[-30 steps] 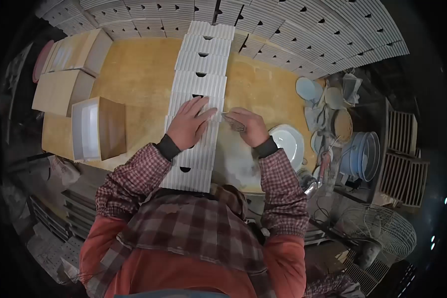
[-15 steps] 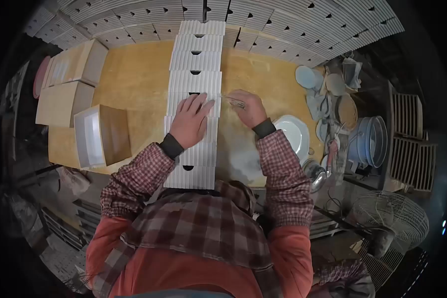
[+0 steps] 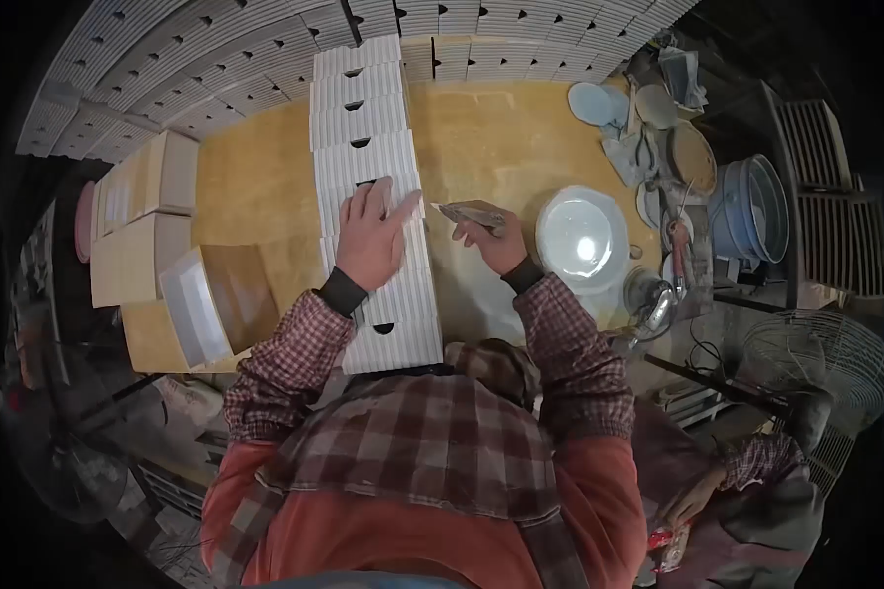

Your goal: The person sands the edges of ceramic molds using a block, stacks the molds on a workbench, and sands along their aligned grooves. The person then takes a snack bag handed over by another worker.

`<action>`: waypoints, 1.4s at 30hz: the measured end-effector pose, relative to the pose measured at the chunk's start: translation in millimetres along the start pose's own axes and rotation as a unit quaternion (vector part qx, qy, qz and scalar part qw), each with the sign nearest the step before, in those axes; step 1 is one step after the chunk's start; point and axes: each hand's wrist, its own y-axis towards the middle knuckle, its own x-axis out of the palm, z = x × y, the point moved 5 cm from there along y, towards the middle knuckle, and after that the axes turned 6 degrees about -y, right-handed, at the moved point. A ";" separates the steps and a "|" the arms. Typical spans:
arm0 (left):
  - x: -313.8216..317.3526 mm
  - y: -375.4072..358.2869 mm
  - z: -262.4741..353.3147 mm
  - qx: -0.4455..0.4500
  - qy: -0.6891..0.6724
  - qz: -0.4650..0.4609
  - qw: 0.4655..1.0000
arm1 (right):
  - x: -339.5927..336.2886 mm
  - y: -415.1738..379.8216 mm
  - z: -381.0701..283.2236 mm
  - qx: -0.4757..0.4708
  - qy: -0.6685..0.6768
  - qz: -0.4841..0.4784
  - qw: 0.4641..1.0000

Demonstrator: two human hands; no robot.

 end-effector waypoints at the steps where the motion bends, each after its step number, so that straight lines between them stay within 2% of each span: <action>1: 0.8 0.3 -0.3 -0.004 0.035 -0.008 0.999 | 5.3 -3.7 -5.8 -0.017 0.007 0.008 1.000; 3: 0.2 -3.4 -1.6 0.012 -0.019 0.019 1.000 | 12.7 -9.4 -1.6 -0.033 0.013 0.018 0.999; 4: -0.6 -4.8 -3.7 0.014 -0.014 0.016 1.000 | 15.8 -11.8 -13.9 -0.075 -0.010 0.026 0.997; 5: -0.5 -5.8 -6.3 0.024 -0.073 0.038 0.996 | 15.3 -11.7 -14.4 -0.110 -0.053 0.037 0.992; 8: -2.8 -4.7 -8.5 0.008 -0.123 0.066 0.990 | 16.4 -7.0 -20.8 -0.208 -0.218 0.047 0.952; 10: -0.7 -5.4 -10.2 0.025 -0.064 0.058 0.996 | 20.8 -8.9 -33.3 -0.237 -0.324 0.029 0.916; 12: -1.4 -4.9 -7.9 0.013 -0.098 0.053 0.994 | 19.7 -15.0 -29.3 -0.293 -0.471 0.031 0.831; 13: -0.3 -4.1 -9.8 0.026 -0.073 0.061 0.995 | 20.6 -17.5 -40.1 -0.288 -0.521 0.014 0.803; 15: -0.6 -3.6 -8.1 0.013 -0.096 0.059 0.994 | 15.8 -17.2 -35.6 -0.312 -0.501 0.007 0.807; 16: -1.7 -3.6 -7.3 0.022 -0.063 0.065 0.996 | 14.8 -16.4 -49.5 -0.279 -0.468 0.000 0.838; 18: -1.8 -2.5 -6.1 0.024 -0.082 0.069 0.994 | 9.8 -11.1 -44.2 -0.296 -0.402 0.031 0.866; 19: -3.3 -3.6 -6.3 0.035 -0.070 0.076 0.994 | 13.8 -6.5 -50.8 -0.275 -0.416 -0.003 0.867; 21: -1.8 -4.1 -6.7 0.022 -0.093 0.057 0.994 | 18.1 -5.7 -35.6 -0.318 -0.490 -0.043 0.810; 22: -3.4 -4.2 -5.8 0.038 -0.076 0.063 0.994 | 23.6 -8.6 -52.8 -0.286 -0.508 -0.047 0.811; 23: -2.3 -3.7 -6.5 0.019 -0.101 0.060 0.993 | 16.9 -10.9 -33.2 -0.343 -0.511 -0.021 0.788; 25: -0.7 -4.3 -8.5 0.034 -0.078 0.063 0.994 | 17.8 -9.0 -52.1 -0.301 -0.522 -0.071 0.795; 27: -0.4 -4.3 -7.4 0.019 -0.096 0.060 0.993 | 9.2 -9.4 -46.2 -0.323 -0.436 -0.031 0.840; 28: -3.1 -4.8 -7.3 0.033 -0.069 0.071 0.995 | 8.4 -4.1 -53.8 -0.274 -0.392 -0.040 0.877; 29: -2.6 -2.9 -6.8 0.019 -0.093 0.062 0.994 | 6.9 0.6 -43.2 -0.274 -0.369 -0.024 0.888; 30: -4.5 -3.0 -5.6 0.009 -0.092 0.062 0.994 | 9.4 4.7 -46.0 -0.270 -0.369 -0.038 0.888; 31: -3.0 -4.1 -7.9 0.025 -0.079 0.069 0.994 | 14.4 8.1 -55.0 -0.259 -0.425 -0.072 0.865; 32: -1.5 -3.7 -6.9 0.016 -0.100 0.063 0.993 | 14.8 7.1 -43.4 -0.295 -0.433 -0.075 0.848; 33: -1.9 -4.6 -6.4 0.027 -0.100 0.066 0.992 | 13.2 6.5 -41.6 -0.280 -0.375 -0.086 0.880; 36: -2.5 -5.4 -5.6 0.021 -0.103 0.071 0.992 | 5.8 -0.5 -43.9 -0.218 -0.311 -0.121 0.917; 39: -0.8 -5.1 -6.7 0.016 -0.101 0.063 0.993 | 9.0 -15.6 -50.7 -0.227 -0.266 -0.079 0.934; 40: 2.7 -6.9 -8.0 0.022 -0.094 0.068 0.993 | 12.3 -18.4 -45.7 -0.228 -0.310 -0.067 0.920; 42: -1.7 -4.6 -5.3 0.018 -0.096 0.054 0.994 | 20.1 -21.6 -47.4 -0.219 -0.298 -0.065 0.927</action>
